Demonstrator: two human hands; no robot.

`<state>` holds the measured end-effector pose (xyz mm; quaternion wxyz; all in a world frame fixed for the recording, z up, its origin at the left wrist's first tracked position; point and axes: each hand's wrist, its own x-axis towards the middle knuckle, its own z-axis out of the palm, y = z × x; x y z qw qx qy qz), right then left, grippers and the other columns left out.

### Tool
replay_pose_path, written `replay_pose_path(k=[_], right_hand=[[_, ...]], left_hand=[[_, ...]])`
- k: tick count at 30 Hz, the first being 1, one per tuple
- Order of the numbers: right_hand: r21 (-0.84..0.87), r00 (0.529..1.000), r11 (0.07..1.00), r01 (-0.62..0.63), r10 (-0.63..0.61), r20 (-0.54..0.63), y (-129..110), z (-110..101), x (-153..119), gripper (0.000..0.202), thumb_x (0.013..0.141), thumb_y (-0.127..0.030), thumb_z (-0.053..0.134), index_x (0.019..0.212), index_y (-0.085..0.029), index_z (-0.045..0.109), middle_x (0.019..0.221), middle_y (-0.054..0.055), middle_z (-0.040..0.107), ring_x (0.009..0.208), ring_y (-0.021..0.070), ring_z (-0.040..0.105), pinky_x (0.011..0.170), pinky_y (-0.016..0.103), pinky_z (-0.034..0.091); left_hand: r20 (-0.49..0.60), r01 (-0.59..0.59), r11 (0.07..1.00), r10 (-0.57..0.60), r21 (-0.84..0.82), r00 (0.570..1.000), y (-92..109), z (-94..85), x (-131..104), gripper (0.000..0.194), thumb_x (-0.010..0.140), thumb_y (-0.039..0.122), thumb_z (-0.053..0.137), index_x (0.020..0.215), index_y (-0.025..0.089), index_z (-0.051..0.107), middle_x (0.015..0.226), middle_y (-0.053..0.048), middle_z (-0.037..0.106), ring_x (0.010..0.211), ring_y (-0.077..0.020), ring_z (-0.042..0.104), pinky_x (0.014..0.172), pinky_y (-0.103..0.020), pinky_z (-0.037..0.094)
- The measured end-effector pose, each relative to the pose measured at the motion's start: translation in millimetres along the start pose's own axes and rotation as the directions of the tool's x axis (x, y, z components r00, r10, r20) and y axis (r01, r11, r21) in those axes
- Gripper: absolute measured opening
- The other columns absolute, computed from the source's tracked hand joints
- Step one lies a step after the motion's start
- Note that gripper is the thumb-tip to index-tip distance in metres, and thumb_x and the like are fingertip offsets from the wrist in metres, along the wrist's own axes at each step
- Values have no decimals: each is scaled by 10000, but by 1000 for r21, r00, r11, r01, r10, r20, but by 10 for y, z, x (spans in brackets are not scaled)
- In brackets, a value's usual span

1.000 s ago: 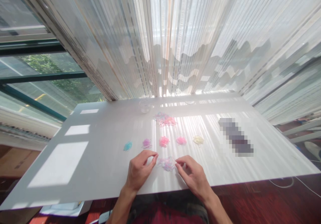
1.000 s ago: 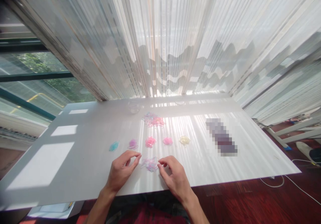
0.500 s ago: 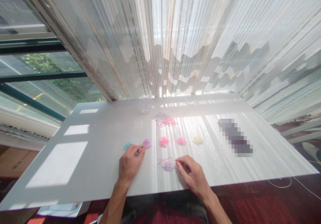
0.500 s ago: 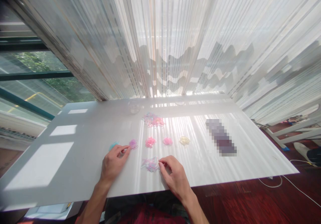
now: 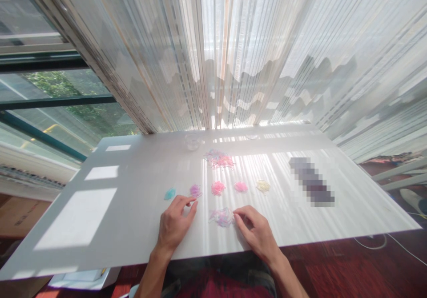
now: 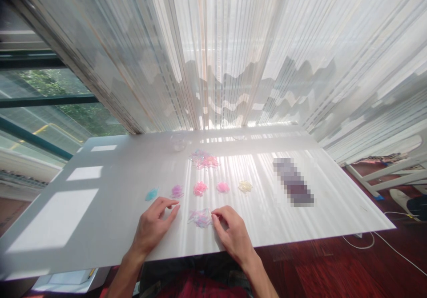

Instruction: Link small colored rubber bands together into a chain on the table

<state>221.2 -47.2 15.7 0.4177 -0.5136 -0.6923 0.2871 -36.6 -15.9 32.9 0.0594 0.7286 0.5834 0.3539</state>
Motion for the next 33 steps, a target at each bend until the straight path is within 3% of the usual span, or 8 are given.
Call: replay_pose_path(k=[5, 10, 13, 20, 26, 33], right_hand=[[-14, 1000, 1000, 27, -27, 6, 21, 12, -2, 147, 1006, -234, 535, 972, -219, 677, 853, 37, 690, 728, 170, 652, 657, 274, 531], [-70, 996, 993, 92, -91, 23, 20, 19, -12, 110, 989, -217, 563, 994, -220, 673, 825, 34, 639, 739, 183, 638, 684, 300, 544], [-98, 991, 987, 127, -123, 48, 4, 19, -18, 86, 970, -211, 599, 993, -231, 680, 819, 31, 622, 752, 193, 634, 698, 313, 552], [-120, 985, 978, 171, -166, 52, 4, 24, -25, 90, 942, -194, 636, 1003, -238, 685, 813, 26, 618, 756, 201, 638, 689, 314, 553], [-117, 985, 979, 167, -161, 60, 21, 30, -27, 79, 951, -201, 629, 996, -235, 685, 813, 25, 615, 760, 197, 634, 697, 317, 556], [-80, 985, 983, 168, -164, 45, -16, 16, -21, 80, 962, -214, 625, 1016, -233, 681, 819, 27, 625, 760, 194, 637, 697, 320, 561]], left_hand=[[230, -125, 979, 161, -164, 960, 204, 4, -89, 132, 956, 269, 614, 1014, 246, 730, 863, 3, 696, 623, -100, 643, 569, -181, 501], [280, -149, 969, 201, -195, 939, 282, 90, -104, 189, 936, 204, 602, 1076, 247, 722, 918, -11, 705, 759, -135, 720, 662, -198, 560], [311, -170, 969, 220, -179, 925, 315, 107, -85, 213, 933, 211, 607, 1106, 252, 724, 953, -19, 712, 739, -134, 720, 663, -202, 570], [336, -201, 967, 244, -158, 910, 332, 144, -94, 191, 938, 240, 632, 1091, 265, 745, 948, -11, 703, 652, -107, 680, 628, -190, 556], [323, -190, 963, 244, -190, 914, 310, 133, -96, 161, 952, 241, 636, 1054, 259, 761, 925, -14, 705, 703, -119, 701, 639, -192, 554], [310, -43, 924, 170, -379, 935, 324, 120, -86, 164, 968, 286, 627, 1022, 247, 778, 881, -29, 699, 729, -127, 685, 619, -191, 554]])
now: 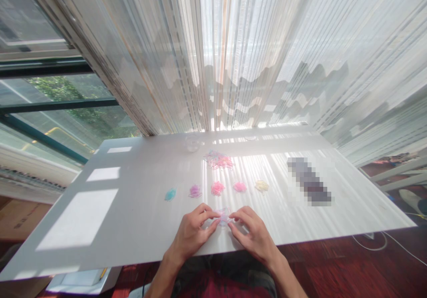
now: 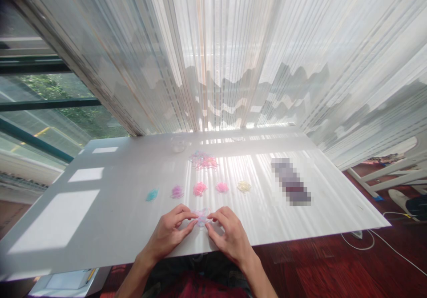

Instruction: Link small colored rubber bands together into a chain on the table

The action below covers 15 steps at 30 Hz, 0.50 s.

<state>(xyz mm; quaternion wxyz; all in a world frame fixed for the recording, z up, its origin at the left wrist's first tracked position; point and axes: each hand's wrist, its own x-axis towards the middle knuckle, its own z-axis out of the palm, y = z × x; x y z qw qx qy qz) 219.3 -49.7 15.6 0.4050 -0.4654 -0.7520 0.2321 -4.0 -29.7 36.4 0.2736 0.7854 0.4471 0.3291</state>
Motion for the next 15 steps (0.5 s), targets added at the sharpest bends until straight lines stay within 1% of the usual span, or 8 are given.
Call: replay_pose_path(k=[3, 5, 8, 15], right_hand=[[45, 1000, 999, -4, 5, -17, -18, -6, 5, 90, 967, -213, 627, 1042, -235, 672, 849, 34, 641, 763, 187, 642, 698, 311, 568], [64, 999, 998, -4, 7, -42, -15, -3, 2, 96, 970, -211, 626, 1053, -235, 668, 861, 35, 652, 758, 182, 646, 695, 304, 572], [70, 998, 998, -1, 5, -67, 2, 4, -8, 92, 973, -216, 627, 1053, -235, 669, 863, 35, 665, 748, 179, 650, 687, 298, 574], [80, 997, 997, 10, -4, -72, -19, -9, 12, 68, 980, -219, 628, 1017, -236, 683, 857, 29, 668, 760, 176, 653, 709, 286, 570]], left_hand=[[-17, 32, 995, -34, -99, 999, 0, 35, 12, 169, 973, 309, 629, 992, 233, 779, 872, -39, 692, 744, -135, 678, 586, -188, 542], [-15, 42, 991, -44, -129, 999, 1, 55, 21, 168, 975, 308, 630, 990, 231, 778, 871, -40, 688, 756, -137, 678, 586, -188, 539], [-9, 49, 989, -51, -142, 999, -1, 73, 30, 162, 977, 301, 634, 1001, 229, 777, 862, -34, 681, 752, -132, 673, 583, -184, 532], [7, 57, 989, -57, -139, 998, 2, 81, 32, 156, 973, 281, 638, 1012, 233, 781, 867, -33, 680, 749, -133, 667, 583, -187, 526]])
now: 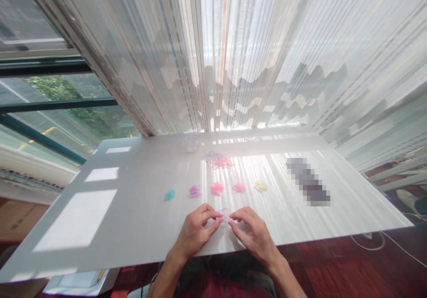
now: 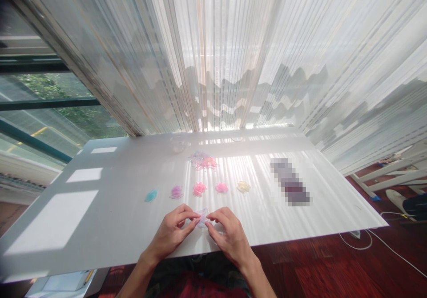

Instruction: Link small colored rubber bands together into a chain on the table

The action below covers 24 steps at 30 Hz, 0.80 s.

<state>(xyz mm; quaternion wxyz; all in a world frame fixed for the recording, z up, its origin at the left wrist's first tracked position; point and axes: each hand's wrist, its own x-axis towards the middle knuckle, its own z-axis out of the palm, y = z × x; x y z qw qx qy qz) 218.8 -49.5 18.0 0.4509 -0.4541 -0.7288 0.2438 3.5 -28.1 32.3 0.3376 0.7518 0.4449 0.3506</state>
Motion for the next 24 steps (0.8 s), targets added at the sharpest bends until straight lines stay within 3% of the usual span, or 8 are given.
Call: replay_pose_path(k=[24], right_hand=[[11, 1000, 1000, -1, 2, -17, 10, 23, -3, 71, 974, -183, 631, 956, -228, 682, 826, 23, 667, 745, 166, 645, 702, 263, 547]], left_hand=[[24, 13, 1000, -13, -20, 1000, 17, 12, -20, 142, 968, 279, 644, 1020, 241, 770, 911, -34, 691, 786, -134, 675, 617, -195, 530]])
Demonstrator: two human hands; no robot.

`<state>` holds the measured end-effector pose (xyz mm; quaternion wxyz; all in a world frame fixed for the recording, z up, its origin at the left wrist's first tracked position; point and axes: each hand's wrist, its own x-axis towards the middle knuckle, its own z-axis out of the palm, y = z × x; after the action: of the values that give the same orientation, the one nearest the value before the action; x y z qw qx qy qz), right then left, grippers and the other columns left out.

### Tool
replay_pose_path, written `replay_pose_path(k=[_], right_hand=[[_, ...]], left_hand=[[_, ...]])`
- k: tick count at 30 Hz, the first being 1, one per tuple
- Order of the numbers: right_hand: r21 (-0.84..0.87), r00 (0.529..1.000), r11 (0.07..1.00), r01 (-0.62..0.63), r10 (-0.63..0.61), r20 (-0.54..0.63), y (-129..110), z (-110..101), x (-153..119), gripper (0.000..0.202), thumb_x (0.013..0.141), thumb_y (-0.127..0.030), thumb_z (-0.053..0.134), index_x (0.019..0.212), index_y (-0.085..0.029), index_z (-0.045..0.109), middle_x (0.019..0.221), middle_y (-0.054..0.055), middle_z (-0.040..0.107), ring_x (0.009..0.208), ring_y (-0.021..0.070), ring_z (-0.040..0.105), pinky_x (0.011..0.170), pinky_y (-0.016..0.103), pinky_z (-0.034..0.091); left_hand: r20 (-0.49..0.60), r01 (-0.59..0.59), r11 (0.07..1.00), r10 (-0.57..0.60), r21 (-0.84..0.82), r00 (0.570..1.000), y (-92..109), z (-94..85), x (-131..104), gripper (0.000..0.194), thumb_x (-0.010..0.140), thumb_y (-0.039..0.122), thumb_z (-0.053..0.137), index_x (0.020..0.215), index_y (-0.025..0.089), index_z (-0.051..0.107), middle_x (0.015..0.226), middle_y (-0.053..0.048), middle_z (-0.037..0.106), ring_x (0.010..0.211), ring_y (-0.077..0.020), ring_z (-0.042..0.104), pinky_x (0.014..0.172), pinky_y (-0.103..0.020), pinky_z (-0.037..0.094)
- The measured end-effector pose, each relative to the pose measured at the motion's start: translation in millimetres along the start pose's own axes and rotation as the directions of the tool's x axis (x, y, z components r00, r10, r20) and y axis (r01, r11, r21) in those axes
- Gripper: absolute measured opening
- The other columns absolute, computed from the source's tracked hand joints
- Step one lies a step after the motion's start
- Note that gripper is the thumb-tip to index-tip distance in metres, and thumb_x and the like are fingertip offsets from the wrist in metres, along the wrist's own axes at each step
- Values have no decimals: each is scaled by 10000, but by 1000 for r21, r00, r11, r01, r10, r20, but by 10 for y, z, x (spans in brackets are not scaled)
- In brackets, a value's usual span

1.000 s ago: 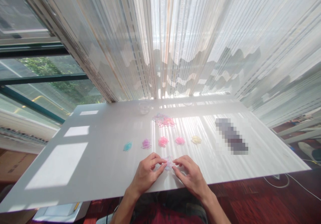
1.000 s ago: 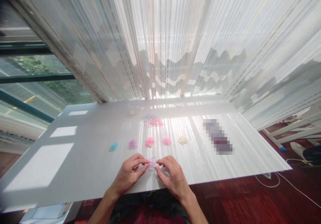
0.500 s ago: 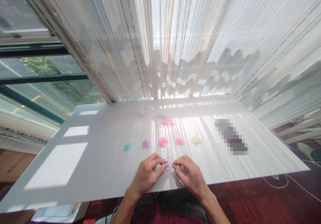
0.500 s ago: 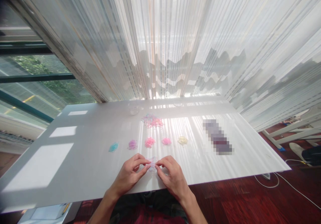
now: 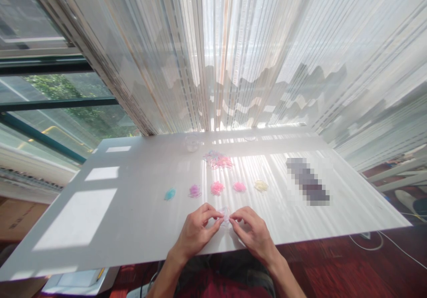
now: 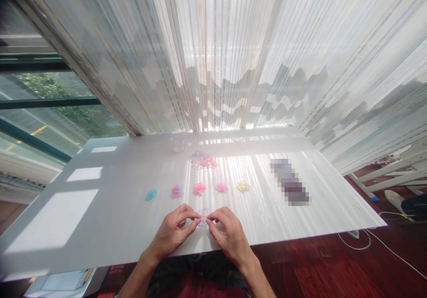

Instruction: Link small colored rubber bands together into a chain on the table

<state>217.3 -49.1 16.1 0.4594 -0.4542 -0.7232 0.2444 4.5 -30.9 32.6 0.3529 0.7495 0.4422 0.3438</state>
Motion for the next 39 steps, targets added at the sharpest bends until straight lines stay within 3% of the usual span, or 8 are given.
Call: replay_pose_path(k=[13, 18, 26, 39], right_hand=[[48, 998, 997, -67, 66, 12, 5, 37, 4, 81, 976, -214, 626, 965, -234, 704, 839, 24, 689, 742, 156, 640, 636, 237, 527], [41, 992, 991, -128, 128, 2, 34, 28, -3, 141, 988, -232, 593, 1079, -232, 700, 882, 29, 710, 733, 154, 651, 650, 248, 533], [12, 986, 986, -164, 164, 18, 15, 27, 18, 151, 998, -257, 565, 1014, -222, 711, 876, 35, 716, 711, 155, 648, 644, 253, 534], [34, 985, 984, -174, 174, 4, -9, -2, 63, 188, 1003, -279, 546, 985, -213, 721, 864, 50, 732, 695, 164, 659, 629, 266, 542]], left_hand=[[-18, -26, 999, 27, 37, 999, -29, -39, -3, 127, 972, 280, 644, 992, 230, 759, 885, -23, 689, 791, -129, 677, 617, -185, 513], [-118, -66, 980, 90, 190, 989, -61, -134, 109, 136, 981, 260, 623, 994, 224, 753, 865, -17, 692, 752, -122, 667, 613, -191, 496], [-220, 67, 874, 46, 480, 974, -175, -172, 460, 134, 957, 254, 644, 992, 237, 773, 875, 4, 711, 705, -123, 673, 633, -215, 484], [-179, 100, 857, -9, 506, 984, -191, -114, 536, 218, 995, 323, 560, 977, 239, 760, 902, 2, 716, 764, -142, 707, 644, -222, 488]])
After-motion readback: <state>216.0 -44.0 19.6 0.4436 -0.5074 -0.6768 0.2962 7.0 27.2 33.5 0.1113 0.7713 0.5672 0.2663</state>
